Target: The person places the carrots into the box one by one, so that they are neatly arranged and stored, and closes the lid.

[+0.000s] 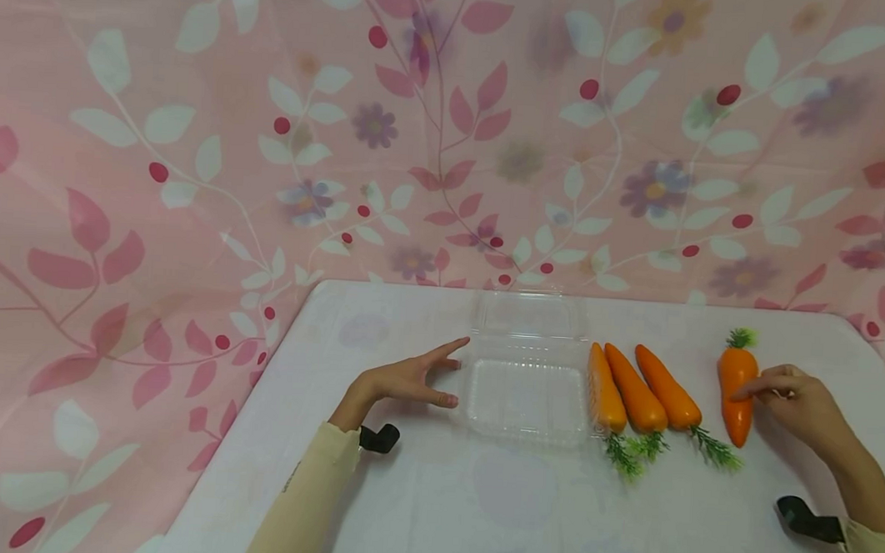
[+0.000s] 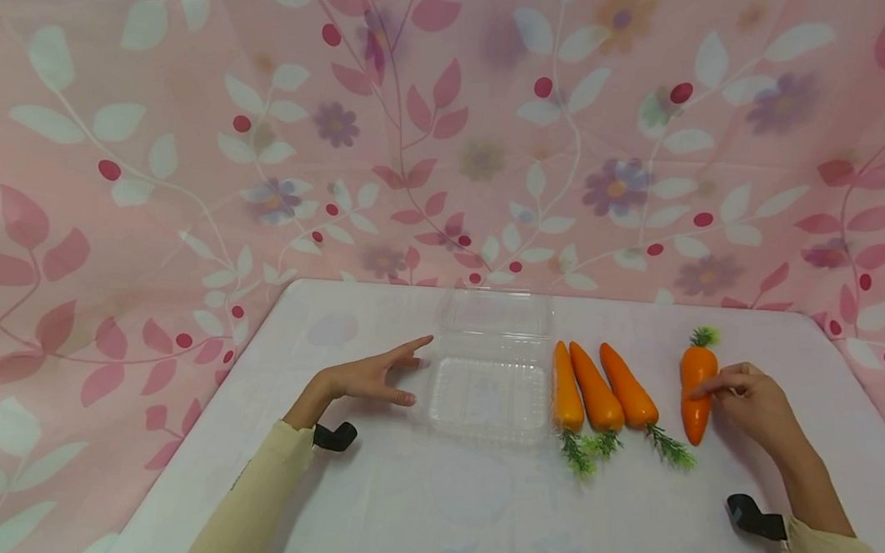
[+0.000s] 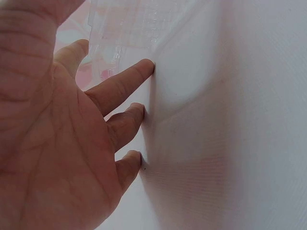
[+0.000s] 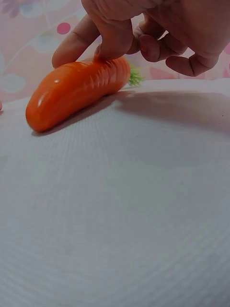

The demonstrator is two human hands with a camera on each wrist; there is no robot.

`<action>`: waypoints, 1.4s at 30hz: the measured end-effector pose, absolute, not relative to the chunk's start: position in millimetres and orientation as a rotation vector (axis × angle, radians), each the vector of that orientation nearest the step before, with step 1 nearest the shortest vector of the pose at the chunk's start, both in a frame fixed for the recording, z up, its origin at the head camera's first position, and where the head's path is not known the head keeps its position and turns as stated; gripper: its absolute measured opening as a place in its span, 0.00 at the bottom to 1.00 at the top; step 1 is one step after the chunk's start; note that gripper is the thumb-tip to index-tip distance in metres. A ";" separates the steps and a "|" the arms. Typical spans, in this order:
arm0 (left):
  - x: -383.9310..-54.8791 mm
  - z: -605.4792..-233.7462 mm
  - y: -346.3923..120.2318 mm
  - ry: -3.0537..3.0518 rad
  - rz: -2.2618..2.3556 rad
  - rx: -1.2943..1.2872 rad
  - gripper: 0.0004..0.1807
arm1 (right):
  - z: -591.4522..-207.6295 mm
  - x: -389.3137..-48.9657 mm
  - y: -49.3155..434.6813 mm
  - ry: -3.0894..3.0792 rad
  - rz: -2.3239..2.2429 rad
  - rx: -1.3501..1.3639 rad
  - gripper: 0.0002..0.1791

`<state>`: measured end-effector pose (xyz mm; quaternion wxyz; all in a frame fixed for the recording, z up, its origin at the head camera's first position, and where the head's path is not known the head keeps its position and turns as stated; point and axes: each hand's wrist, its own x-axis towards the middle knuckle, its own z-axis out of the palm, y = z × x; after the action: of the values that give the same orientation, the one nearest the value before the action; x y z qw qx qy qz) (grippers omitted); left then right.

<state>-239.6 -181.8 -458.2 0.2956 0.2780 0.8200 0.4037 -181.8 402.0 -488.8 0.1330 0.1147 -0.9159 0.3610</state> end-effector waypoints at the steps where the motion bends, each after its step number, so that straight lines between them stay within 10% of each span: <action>1: -239.7 -458.2 -181.8 2.182 1.071 0.735 0.55 | -489.2 -182.1 401.7 -2.651 1.050 0.334 0.15; 16: -239.8 -458.2 -180.6 2.189 1.054 0.720 0.57 | -482.8 -177.8 394.8 -2.749 0.995 0.188 0.03; 27: -240.1 -456.9 -180.9 2.176 1.074 0.704 0.57 | -473.3 -180.4 385.4 -2.836 1.003 -0.199 0.33; 42: -238.0 -456.2 -181.6 2.199 1.055 0.715 0.56 | -469.8 -179.1 379.3 -2.924 0.951 -0.399 0.45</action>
<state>-238.0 -181.6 -456.2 0.2955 0.2688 0.8265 0.3967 -179.1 379.3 -469.8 0.0208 -0.1288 -0.9429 0.3066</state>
